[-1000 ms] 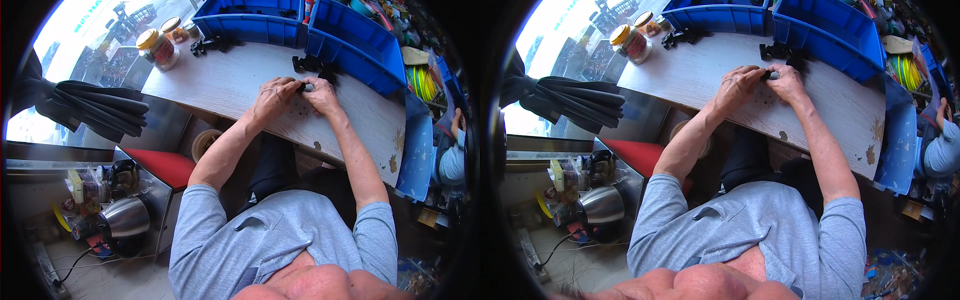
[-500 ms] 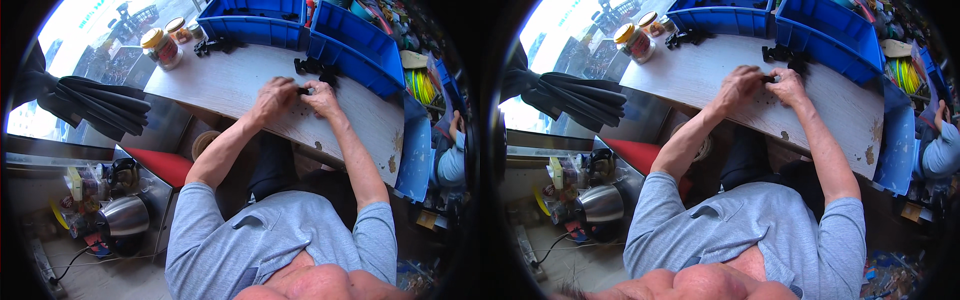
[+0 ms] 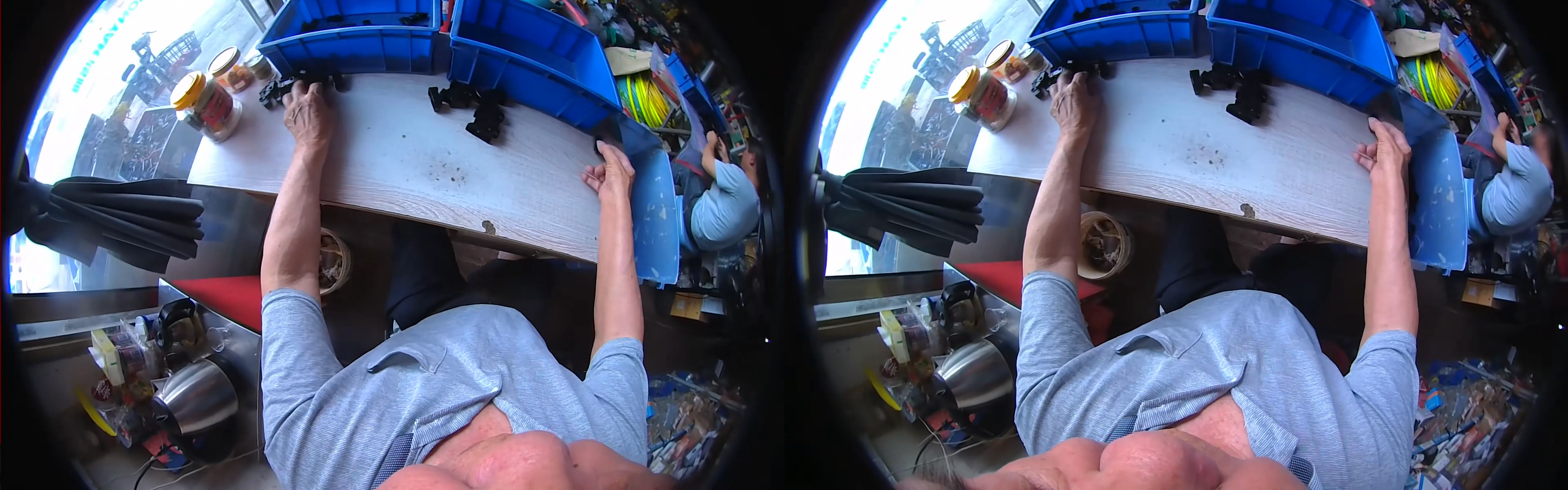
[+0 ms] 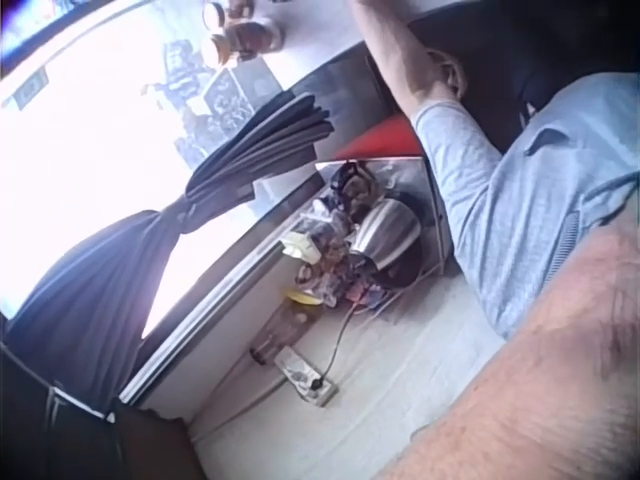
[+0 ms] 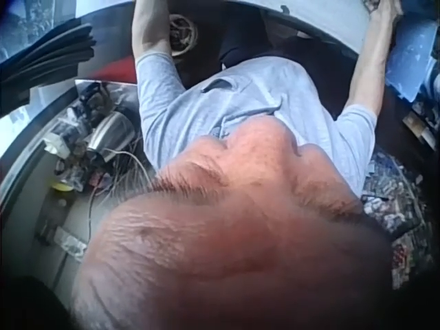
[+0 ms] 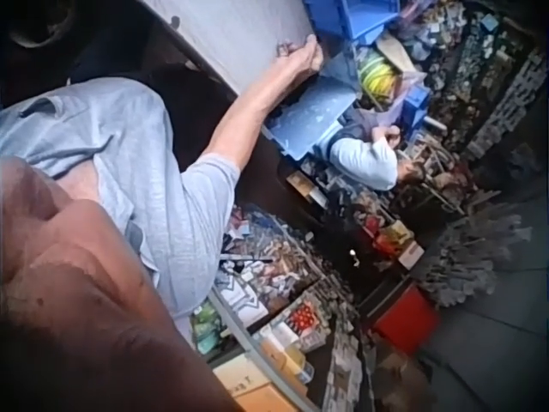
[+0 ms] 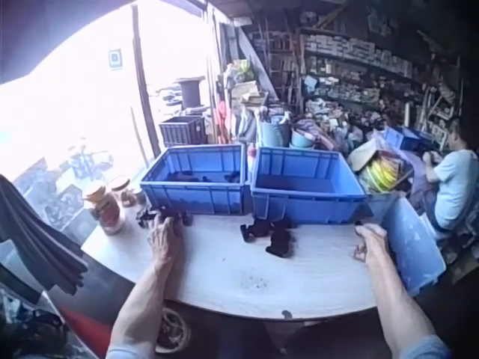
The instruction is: Assemble small black plastic components by hand at a production workbench.
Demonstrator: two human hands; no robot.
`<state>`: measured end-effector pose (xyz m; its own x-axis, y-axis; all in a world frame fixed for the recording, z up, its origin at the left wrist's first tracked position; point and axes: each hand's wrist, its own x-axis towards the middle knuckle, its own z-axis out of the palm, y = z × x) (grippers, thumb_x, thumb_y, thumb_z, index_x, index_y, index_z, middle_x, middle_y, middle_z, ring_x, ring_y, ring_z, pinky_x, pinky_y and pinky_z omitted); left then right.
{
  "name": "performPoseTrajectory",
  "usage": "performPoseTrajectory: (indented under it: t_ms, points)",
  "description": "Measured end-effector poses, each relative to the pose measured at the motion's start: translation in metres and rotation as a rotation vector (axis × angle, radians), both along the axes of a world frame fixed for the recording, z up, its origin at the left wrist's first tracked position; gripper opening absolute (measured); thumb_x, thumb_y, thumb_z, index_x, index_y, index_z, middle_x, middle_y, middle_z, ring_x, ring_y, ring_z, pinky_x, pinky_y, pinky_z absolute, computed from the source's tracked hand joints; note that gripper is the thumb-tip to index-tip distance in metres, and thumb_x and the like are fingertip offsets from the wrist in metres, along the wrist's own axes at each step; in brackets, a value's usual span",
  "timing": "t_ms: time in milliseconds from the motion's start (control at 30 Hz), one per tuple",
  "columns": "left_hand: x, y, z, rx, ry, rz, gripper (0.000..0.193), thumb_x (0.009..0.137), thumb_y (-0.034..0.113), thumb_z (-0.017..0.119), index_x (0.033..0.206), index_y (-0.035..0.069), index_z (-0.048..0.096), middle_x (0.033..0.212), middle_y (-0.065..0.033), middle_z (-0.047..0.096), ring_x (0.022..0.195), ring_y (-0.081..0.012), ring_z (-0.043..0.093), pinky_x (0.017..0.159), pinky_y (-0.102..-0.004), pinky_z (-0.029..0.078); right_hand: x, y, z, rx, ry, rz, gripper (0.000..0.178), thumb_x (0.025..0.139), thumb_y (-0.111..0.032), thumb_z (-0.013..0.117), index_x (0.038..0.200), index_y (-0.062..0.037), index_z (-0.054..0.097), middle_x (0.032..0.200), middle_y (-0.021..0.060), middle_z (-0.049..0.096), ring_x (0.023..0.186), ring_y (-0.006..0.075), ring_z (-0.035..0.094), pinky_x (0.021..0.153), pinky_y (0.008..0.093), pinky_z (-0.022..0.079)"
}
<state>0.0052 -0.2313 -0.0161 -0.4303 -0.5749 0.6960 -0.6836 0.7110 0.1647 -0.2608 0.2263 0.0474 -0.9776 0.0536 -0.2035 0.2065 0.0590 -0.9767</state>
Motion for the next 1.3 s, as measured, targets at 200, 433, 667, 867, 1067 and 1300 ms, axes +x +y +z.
performPoseTrajectory:
  t_ms: [200, 433, 667, 867, 1067, 1300]
  points:
    - [0.006, -0.005, 0.003, 0.113, -0.054, -0.109, 0.028, 0.084, 0.016, 0.068, 0.112, 0.017, 0.072, 0.105, -0.0073, 0.072, 0.101, -0.0319, 0.066, 0.086, -0.0447, 0.054, 0.042, -0.04, -0.006, 0.089, -0.042, 0.44, 0.039, 0.084, -0.026, 0.081, 0.116, -0.008, 0.067, 0.055, -0.0013, 0.051, 0.046, 0.0136, 0.059, 0.049, 0.0334, 0.059]
    - [-0.002, 0.007, 0.003, 0.124, -0.066, -0.128, 0.015, 0.086, 0.018, 0.068, 0.1, 0.013, 0.069, 0.098, -0.0073, 0.073, 0.096, -0.0322, 0.066, 0.083, -0.0452, 0.053, 0.089, -0.11, 0.003, 0.299, -0.015, 0.676, 0.043, 0.084, -0.026, 0.081, 0.12, -0.0062, 0.068, 0.054, -0.0006, 0.053, 0.043, 0.0105, 0.056, 0.044, 0.0301, 0.055]
    - [-0.008, 0.034, 0.003, 0.151, -0.027, -0.3, 0.019, 0.083, 0.013, 0.07, 0.103, 0.012, 0.069, 0.092, -0.0113, 0.073, 0.092, -0.0346, 0.067, 0.086, -0.0447, 0.051, 0.102, -0.137, -0.002, 0.452, 0.066, 0.691, 0.037, 0.087, -0.022, 0.079, 0.12, -0.0094, 0.07, 0.06, 0.0037, 0.061, 0.041, 0.0096, 0.051, 0.039, 0.0291, 0.049]
    - [-0.003, 0.091, 0.004, 0.258, 0.107, -0.496, 0.022, 0.085, 0.008, 0.068, 0.107, 0.009, 0.071, 0.093, -0.0128, 0.075, 0.088, -0.033, 0.071, 0.08, -0.0417, 0.055, 0.112, -0.141, 0.003, 0.516, 0.042, 0.703, 0.028, 0.084, -0.024, 0.079, 0.109, -0.0133, 0.074, 0.073, 0.0032, 0.064, 0.047, 0.0107, 0.054, 0.044, 0.0287, 0.054]
    - [-0.012, 0.17, 0.017, 0.924, 0.476, -0.634, 0.024, 0.092, 0.007, 0.069, 0.114, -0.001, 0.072, 0.095, -0.0089, 0.078, 0.084, -0.0112, 0.071, 0.08, -0.0276, 0.056, 0.111, -0.139, 0.005, 0.551, 0.003, 0.841, 0.026, 0.083, -0.024, 0.079, 0.104, -0.0102, 0.073, 0.07, 0.0046, 0.063, 0.046, 0.011, 0.054, 0.044, 0.03, 0.054]
    - [-0.046, 0.205, 0.0, 1.304, 0.765, -0.773, 0.026, 0.093, 0.01, 0.067, 0.115, -0.004, 0.069, 0.09, -0.0117, 0.075, 0.081, -0.0149, 0.072, 0.07, -0.0293, 0.058, 0.117, -0.128, -0.029, -0.105, -0.015, 0.854, 0.021, 0.087, -0.021, 0.077, 0.097, -0.0042, 0.071, 0.067, 0.0035, 0.061, 0.045, 0.009, 0.052, 0.044, 0.0318, 0.054]
